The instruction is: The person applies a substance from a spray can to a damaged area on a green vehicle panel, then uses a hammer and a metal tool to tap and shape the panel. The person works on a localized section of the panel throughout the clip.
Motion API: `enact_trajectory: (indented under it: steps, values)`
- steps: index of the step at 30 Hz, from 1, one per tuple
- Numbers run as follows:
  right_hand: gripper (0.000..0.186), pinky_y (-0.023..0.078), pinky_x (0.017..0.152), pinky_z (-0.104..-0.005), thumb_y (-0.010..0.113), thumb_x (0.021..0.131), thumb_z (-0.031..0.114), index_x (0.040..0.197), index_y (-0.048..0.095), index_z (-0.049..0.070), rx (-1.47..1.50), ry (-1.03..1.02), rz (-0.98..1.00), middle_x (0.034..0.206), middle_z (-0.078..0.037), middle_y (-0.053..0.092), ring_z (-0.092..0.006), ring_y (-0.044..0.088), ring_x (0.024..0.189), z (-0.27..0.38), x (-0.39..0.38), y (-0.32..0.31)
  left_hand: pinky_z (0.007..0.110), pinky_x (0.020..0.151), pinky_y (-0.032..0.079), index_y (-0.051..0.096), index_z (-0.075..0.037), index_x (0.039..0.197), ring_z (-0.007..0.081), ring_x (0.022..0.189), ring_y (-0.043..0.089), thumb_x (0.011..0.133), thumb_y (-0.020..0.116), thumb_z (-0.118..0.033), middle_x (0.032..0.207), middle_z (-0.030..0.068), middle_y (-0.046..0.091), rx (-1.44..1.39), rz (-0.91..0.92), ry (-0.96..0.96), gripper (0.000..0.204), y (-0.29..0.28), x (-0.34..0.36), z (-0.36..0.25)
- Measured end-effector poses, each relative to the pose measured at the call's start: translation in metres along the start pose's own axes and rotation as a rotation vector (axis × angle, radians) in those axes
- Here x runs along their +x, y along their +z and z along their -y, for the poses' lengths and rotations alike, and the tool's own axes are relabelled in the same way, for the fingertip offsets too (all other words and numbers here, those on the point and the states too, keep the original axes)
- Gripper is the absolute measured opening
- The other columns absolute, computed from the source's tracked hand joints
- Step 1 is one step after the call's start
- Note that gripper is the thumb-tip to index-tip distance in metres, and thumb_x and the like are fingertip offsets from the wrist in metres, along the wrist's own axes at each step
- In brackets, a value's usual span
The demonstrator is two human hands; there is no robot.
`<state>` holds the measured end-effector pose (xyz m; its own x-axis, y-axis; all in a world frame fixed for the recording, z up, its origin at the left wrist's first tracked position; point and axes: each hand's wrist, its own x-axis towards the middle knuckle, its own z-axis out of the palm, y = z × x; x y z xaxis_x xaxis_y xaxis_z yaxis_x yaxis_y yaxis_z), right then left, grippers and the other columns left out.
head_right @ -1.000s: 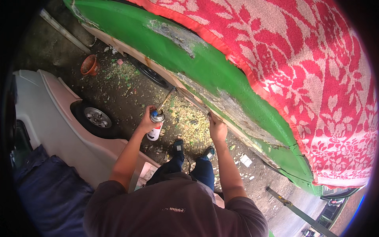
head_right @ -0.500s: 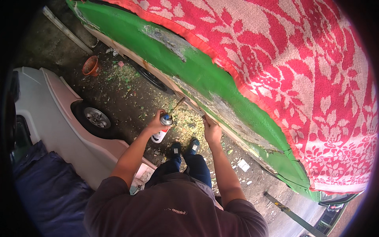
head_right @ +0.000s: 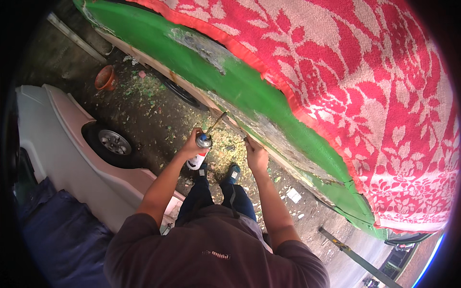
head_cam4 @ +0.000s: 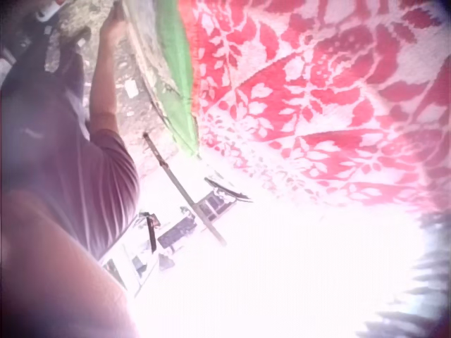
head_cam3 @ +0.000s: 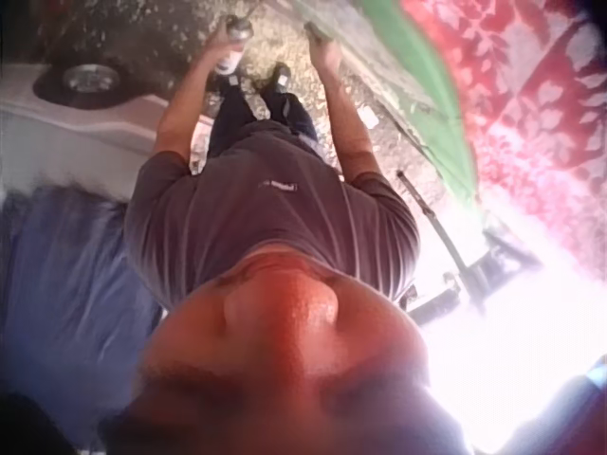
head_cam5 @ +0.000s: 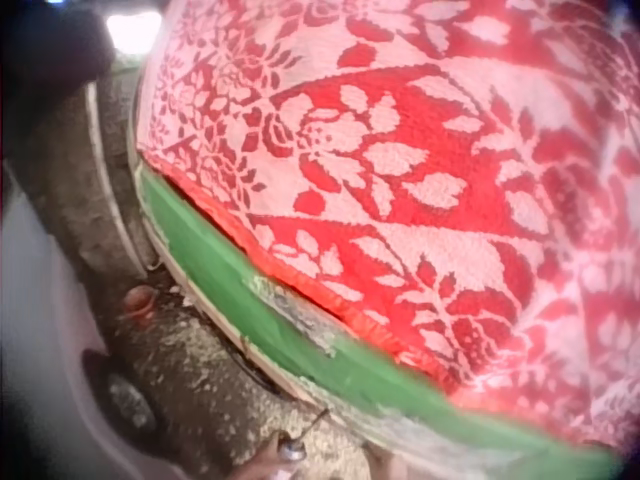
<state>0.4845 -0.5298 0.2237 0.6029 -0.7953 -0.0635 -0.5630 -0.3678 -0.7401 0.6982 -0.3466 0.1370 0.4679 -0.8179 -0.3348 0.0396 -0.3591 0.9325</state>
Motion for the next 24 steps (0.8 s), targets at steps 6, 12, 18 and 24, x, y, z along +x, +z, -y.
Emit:
enact_trajectory:
  steps: [6,12,18,24]
  values:
    - [0.031,0.052,0.082,-0.0387,0.065,0.09,0.025,0.119,0.068,0.017,0.01,0.092,-0.022,0.103,-0.016,0.07,-0.0325,0.068,0.092,0.001,-0.004,0.008,0.037,0.09,0.047,0.036,-0.013,0.123,0.0215,0.104,0.058,0.065,0.084,-0.008,0.112,0.0097,0.058,0.05,0.033,0.031,0.076,-0.015,0.007,-0.001]
    - [0.031,0.052,0.08,-0.0375,0.066,0.089,0.023,0.119,0.068,0.015,-0.068,0.132,-0.047,0.1,-0.016,0.07,-0.0288,0.069,0.087,0.015,-0.013,0.004,0.037,0.089,0.047,0.036,-0.011,0.122,0.0218,0.102,0.057,0.063,0.086,-0.012,0.111,0.0115,0.056,0.02,0.099,0.059,0.077,-0.019,0.011,-0.006]
    - [0.033,0.052,0.078,-0.0367,0.066,0.089,0.024,0.121,0.067,0.016,-0.047,0.155,-0.077,0.097,-0.017,0.071,-0.0281,0.069,0.081,0.017,-0.019,0.008,0.035,0.087,0.048,0.036,-0.012,0.12,0.0189,0.1,0.058,0.063,0.085,-0.009,0.109,0.0081,0.058,-0.049,0.086,0.089,0.075,-0.02,0.015,0.001]
    - [0.034,0.052,0.079,-0.0374,0.065,0.09,0.025,0.123,0.066,0.016,-0.062,0.159,-0.062,0.099,-0.018,0.07,-0.0299,0.07,0.085,0.025,-0.018,0.007,0.036,0.086,0.048,0.036,-0.013,0.12,0.0183,0.101,0.059,0.065,0.083,-0.007,0.109,0.0067,0.059,-0.065,0.069,0.104,0.073,-0.031,0.015,0.005]
